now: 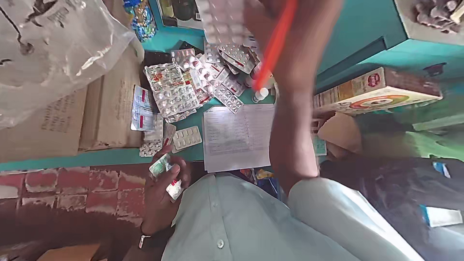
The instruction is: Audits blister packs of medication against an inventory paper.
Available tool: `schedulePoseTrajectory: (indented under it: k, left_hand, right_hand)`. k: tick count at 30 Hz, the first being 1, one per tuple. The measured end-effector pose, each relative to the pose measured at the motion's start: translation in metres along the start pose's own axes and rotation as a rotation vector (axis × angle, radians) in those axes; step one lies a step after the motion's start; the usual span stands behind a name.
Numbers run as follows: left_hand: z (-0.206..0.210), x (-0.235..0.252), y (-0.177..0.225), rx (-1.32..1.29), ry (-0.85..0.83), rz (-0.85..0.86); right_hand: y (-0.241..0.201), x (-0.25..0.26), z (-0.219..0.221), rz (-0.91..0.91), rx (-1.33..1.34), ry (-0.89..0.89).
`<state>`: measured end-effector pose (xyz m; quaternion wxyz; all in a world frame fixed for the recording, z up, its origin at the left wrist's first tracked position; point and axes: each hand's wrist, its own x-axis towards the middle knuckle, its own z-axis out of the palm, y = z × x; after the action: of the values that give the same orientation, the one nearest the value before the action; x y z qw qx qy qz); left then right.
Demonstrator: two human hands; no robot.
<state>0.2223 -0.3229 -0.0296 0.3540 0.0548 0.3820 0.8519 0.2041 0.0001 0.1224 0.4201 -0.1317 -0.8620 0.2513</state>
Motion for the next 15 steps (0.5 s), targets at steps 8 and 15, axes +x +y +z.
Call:
schedulePoseTrajectory:
  k: [8, 15]
  left_hand:
    - [0.012, -0.006, -0.001, -0.023, -0.099, -0.162]
    - [0.014, -0.008, -0.003, 0.240, 0.192, -0.290]
  right_hand:
    - [-0.046, -0.217, -0.004, -0.224, 0.203, -0.102]
    - [-0.049, -0.243, 0.011, -0.049, 0.395, -0.379]
